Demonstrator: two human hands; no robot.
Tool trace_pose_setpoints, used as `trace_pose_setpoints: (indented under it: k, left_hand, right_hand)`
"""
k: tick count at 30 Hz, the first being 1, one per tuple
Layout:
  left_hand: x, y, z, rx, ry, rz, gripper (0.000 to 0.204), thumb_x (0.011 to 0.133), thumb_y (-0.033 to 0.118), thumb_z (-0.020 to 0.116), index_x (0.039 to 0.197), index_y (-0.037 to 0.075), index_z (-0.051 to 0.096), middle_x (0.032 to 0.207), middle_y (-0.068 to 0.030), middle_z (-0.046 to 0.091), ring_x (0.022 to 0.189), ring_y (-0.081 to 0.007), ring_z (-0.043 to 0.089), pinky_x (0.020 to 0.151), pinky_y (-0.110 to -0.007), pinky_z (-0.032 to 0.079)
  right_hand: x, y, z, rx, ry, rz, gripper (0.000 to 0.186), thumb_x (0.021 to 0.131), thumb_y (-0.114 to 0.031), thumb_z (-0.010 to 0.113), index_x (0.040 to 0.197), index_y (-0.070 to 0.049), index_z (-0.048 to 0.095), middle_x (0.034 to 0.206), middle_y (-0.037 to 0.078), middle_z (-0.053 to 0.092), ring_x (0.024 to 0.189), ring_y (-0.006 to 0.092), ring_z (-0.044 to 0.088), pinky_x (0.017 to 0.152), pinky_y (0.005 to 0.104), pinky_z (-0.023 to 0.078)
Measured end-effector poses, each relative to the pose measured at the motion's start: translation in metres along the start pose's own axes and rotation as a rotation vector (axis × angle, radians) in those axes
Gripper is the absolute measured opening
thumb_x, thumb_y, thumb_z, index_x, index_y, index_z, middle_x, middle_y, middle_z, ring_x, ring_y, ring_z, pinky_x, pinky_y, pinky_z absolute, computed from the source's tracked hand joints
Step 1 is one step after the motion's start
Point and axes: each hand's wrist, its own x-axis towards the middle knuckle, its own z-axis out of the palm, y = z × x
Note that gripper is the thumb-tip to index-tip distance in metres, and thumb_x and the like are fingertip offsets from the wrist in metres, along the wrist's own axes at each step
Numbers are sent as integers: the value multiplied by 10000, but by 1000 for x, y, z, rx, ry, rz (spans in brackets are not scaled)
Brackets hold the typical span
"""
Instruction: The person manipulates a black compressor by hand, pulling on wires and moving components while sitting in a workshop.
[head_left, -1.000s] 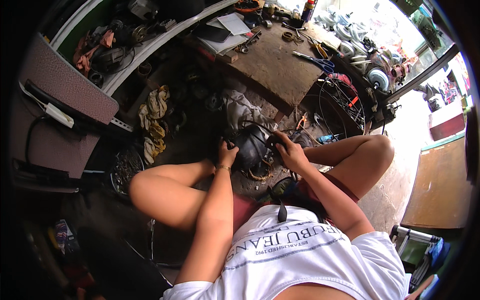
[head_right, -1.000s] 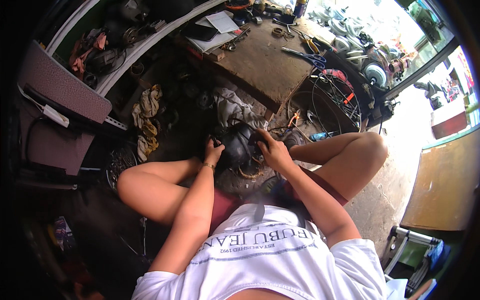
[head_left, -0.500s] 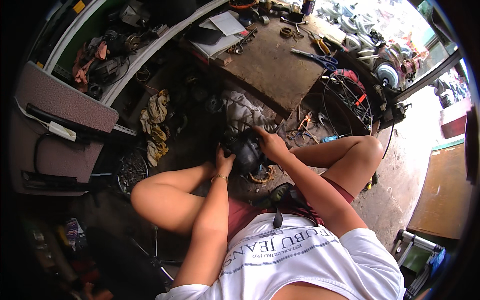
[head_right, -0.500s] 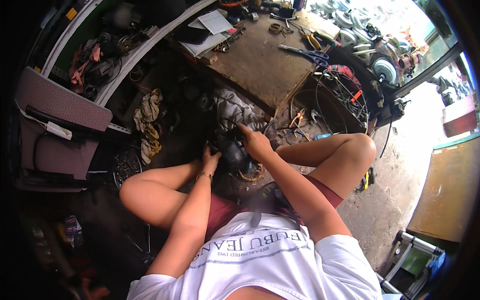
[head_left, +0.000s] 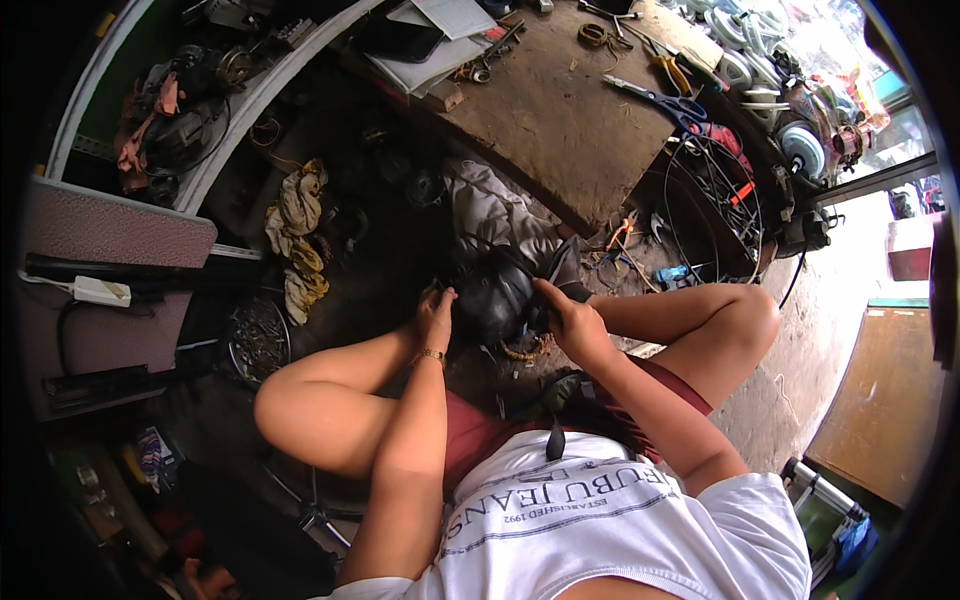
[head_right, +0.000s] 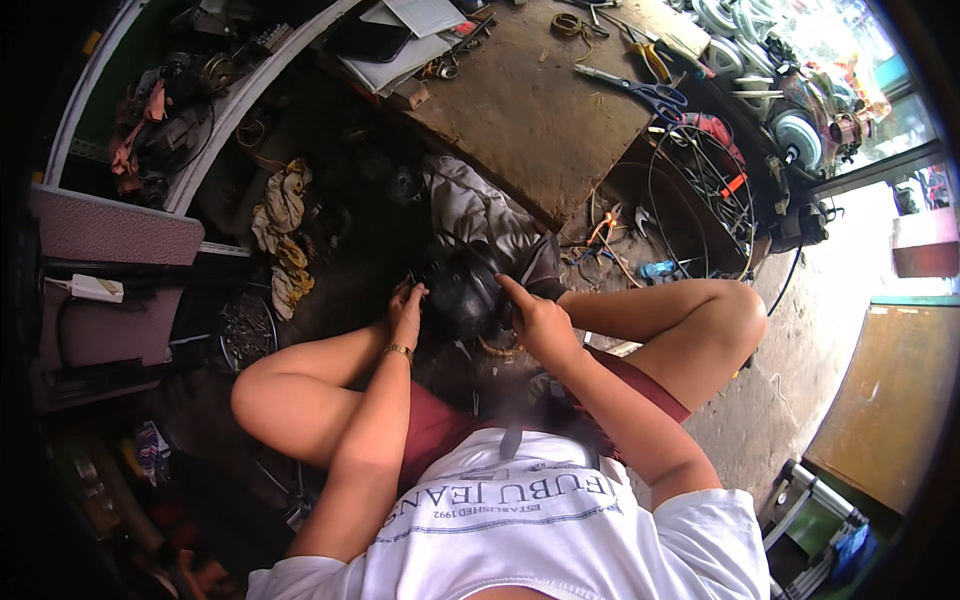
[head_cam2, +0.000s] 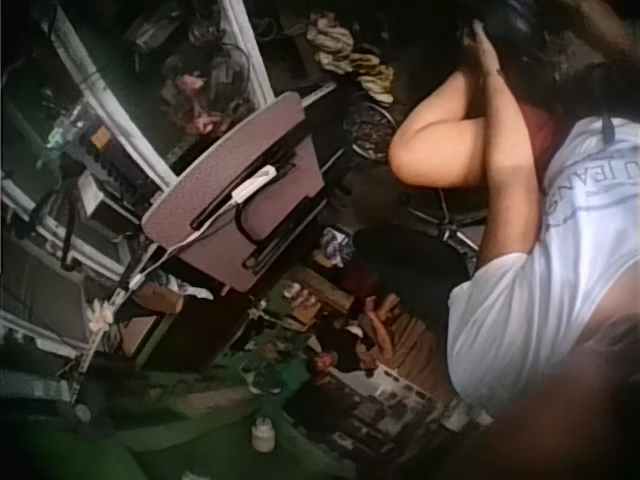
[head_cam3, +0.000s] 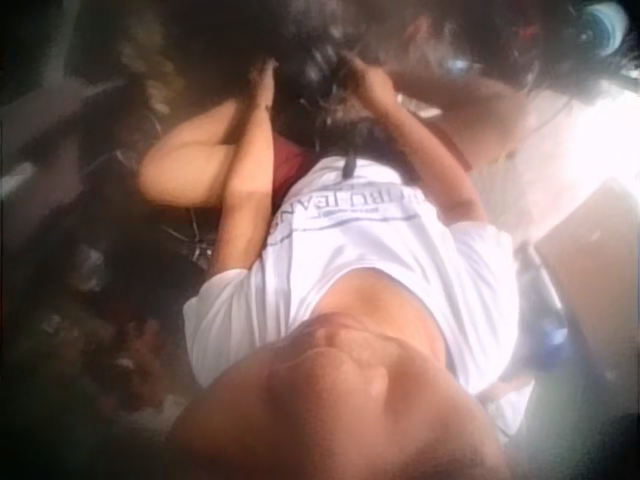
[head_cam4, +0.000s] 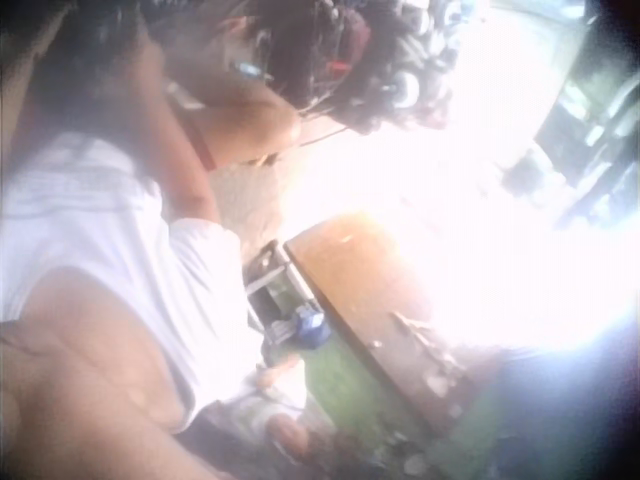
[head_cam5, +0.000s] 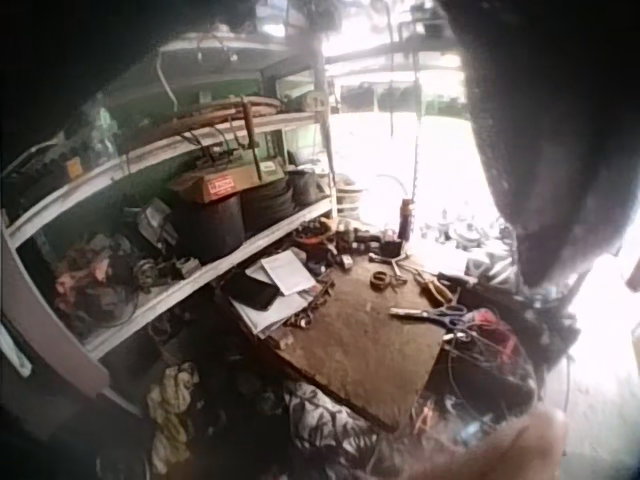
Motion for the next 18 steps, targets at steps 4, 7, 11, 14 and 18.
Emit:
trace_pose_setpoints:
  k: [4,7,11,14,18]
  left_hand:
    - [8,24,4,139,174,-32,330,886,344,660,903,16,688,875,-166,681,833,-288,649,769,-388,492]
    - [25,8,16,291,475,54,332,873,353,686,796,31,658,709,-91,646,618,-217,630,581,-341,505]
    - [73,17,8,215,-130,-402,529,833,263,623,1223,-86,541,1149,-293,636,1074,-409,640,924,-418,485]
    - [84,-13,20,250,-47,-417,448,798,168,572,1195,-35,530,1143,-249,603,1013,-379,628,835,-436,486]
    - [77,-34,30,-2,136,-425,324,766,151,578,1082,88,606,981,-159,629,911,-302,628,651,-472,517]
  right_hand:
    - [10,-3,-7,13,-30,63,581,882,-64,547,1432,-223,442,766,247,651,731,431,653,674,524,516]
    - [12,-7,-6,11,-46,73,581,881,-63,545,1431,-220,442,775,253,653,739,435,652,679,527,514]
    - [10,-6,-5,20,-26,72,585,876,-61,549,1431,-211,441,789,258,655,753,437,653,687,532,513]
    - [9,-12,-7,13,-31,67,587,871,-56,552,1429,-201,442,802,262,657,761,441,651,692,533,512]
    - [10,-13,-8,14,-31,39,585,869,-63,554,1427,-195,443,813,265,658,777,446,650,706,534,511]
